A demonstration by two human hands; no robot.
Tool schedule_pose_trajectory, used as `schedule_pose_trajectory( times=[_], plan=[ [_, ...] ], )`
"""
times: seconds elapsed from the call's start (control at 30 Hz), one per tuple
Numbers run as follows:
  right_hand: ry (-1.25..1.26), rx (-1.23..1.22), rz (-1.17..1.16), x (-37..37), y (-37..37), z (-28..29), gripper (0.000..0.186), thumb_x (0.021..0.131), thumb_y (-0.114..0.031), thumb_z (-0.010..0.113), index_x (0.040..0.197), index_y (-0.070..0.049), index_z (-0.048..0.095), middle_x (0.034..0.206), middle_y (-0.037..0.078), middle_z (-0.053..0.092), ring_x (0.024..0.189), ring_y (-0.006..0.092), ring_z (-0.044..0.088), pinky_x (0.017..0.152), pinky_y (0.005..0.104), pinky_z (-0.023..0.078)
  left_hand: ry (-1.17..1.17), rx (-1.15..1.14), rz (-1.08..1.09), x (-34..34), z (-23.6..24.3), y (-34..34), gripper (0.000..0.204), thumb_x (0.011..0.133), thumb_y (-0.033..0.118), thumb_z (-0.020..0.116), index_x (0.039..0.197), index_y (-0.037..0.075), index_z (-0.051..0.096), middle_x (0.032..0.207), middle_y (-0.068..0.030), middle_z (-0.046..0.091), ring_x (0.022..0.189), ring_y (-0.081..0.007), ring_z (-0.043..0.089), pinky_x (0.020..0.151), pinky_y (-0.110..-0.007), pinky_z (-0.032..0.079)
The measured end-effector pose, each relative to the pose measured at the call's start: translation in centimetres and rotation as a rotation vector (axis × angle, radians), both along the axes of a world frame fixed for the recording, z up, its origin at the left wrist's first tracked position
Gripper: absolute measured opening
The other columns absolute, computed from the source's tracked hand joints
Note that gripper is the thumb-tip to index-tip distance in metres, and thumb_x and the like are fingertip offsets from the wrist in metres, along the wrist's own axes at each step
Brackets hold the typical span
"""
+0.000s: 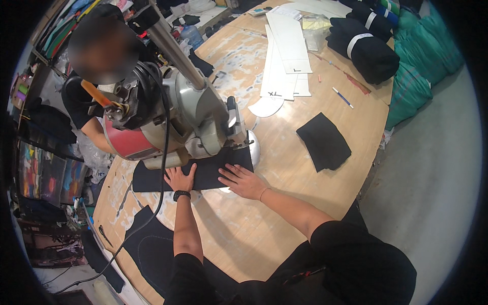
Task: The person writes on a wall-mounted stock chart, then moves to a table to place a paper pattern on black fabric, aligns it, and cuts the fabric using a manual fabric cutter. The cut pieces are stacked and placed into a green sack.
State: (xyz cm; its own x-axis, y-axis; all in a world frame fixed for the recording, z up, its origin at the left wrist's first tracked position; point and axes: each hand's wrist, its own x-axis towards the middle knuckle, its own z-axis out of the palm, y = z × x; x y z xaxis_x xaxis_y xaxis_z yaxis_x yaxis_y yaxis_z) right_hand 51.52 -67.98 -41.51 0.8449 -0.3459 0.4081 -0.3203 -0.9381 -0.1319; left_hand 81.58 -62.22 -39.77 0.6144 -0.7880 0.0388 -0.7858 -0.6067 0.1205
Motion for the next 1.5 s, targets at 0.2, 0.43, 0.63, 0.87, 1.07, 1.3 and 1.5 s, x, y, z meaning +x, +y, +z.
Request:
schedule_pose_trajectory(
  times=[0.2, 0.43, 0.63, 0.87, 1.07, 1.3, 1.5],
  plan=[
    [-0.005, -0.015, -0.009, 0.2, 0.0, -0.1, 0.061, 0.098, -0.033, 0.066, 0.156, -0.019, 0.051, 0.170, 0.008, 0.039, 0.155, 0.0318, 0.037, 0.127, 0.0487, 0.030, -0.036, -0.024, -0.003, 0.7, -1.3, 0.1, 0.096, 0.088, 0.082, 0.058, 0.157, 0.016, 0.053, 0.166, -0.0170, 0.044, 0.160, -0.0359, 0.024, 0.131, -0.058, 0.006],
    [-0.049, -0.006, 0.006, 0.2, 0.1, -0.2, 0.058, 0.097, -0.027, 0.065, 0.153, -0.017, 0.054, 0.168, 0.010, 0.041, 0.154, 0.0339, 0.038, 0.125, 0.0505, 0.036, -0.010, -0.019, -0.016, 1.1, -1.9, 0.2, 0.095, 0.084, 0.071, 0.067, 0.155, 0.010, 0.055, 0.171, -0.0162, 0.033, 0.164, -0.0359, 0.013, 0.129, -0.062, 0.006],
    [-0.064, 0.026, 0.021, 0.2, 0.3, -0.6, 0.057, 0.097, -0.022, 0.062, 0.153, -0.014, 0.054, 0.166, 0.012, 0.043, 0.153, 0.0361, 0.040, 0.123, 0.0521, 0.038, -0.063, -0.099, -0.038, 1.4, -2.3, 0.4, 0.099, 0.085, 0.075, 0.066, 0.152, 0.003, 0.056, 0.175, -0.0133, 0.027, 0.164, -0.0365, 0.014, 0.128, -0.063, 0.008],
    [0.048, 0.211, 0.040, 0.1, 0.7, -1.1, 0.085, 0.088, -0.035, 0.075, 0.163, -0.015, 0.040, 0.175, 0.011, 0.028, 0.161, 0.0350, 0.025, 0.131, 0.0505, 0.022, -0.138, 0.035, -0.040, 1.1, -1.6, 0.2, 0.098, 0.090, 0.078, 0.060, 0.168, 0.024, 0.034, 0.178, -0.0108, 0.019, 0.163, -0.0379, 0.016, 0.128, -0.063, 0.012],
    [-0.122, 0.430, 0.186, -3.5, 1.8, 0.1, 0.062, 0.099, -0.032, 0.069, 0.153, -0.009, 0.050, 0.163, 0.016, 0.044, 0.156, 0.0344, 0.036, 0.129, 0.0516, 0.027, -0.112, 0.156, -0.008, 0.6, -0.2, -0.5, 0.095, 0.096, 0.079, 0.050, 0.172, 0.031, 0.019, 0.180, -0.0073, 0.014, 0.165, -0.0331, 0.011, 0.129, -0.063, 0.008],
    [-0.528, 0.271, -0.677, -27.6, 0.5, 0.8, 0.040, 0.087, -0.027, 0.080, 0.120, -0.010, 0.066, 0.126, 0.013, 0.058, 0.126, 0.0357, 0.052, 0.107, 0.0522, 0.039, -0.297, 0.260, 0.222, -1.4, 0.2, -0.2, 0.096, 0.100, 0.082, 0.036, 0.173, 0.024, 0.011, 0.180, -0.0088, 0.010, 0.165, -0.0319, 0.011, 0.128, -0.066, 0.008],
    [-0.482, 0.749, -1.127, -36.5, -11.5, 2.9, 0.079, 0.082, -0.050, 0.086, 0.136, 0.000, 0.057, 0.131, 0.021, 0.061, 0.127, 0.0391, 0.056, 0.109, 0.0473, 0.046, -0.186, 0.010, 0.470, -16.3, -3.7, 11.1, 0.083, 0.110, 0.061, 0.036, 0.171, 0.008, 0.018, 0.177, -0.0185, 0.017, 0.161, -0.0409, 0.024, 0.124, -0.065, 0.026]
  ],
)
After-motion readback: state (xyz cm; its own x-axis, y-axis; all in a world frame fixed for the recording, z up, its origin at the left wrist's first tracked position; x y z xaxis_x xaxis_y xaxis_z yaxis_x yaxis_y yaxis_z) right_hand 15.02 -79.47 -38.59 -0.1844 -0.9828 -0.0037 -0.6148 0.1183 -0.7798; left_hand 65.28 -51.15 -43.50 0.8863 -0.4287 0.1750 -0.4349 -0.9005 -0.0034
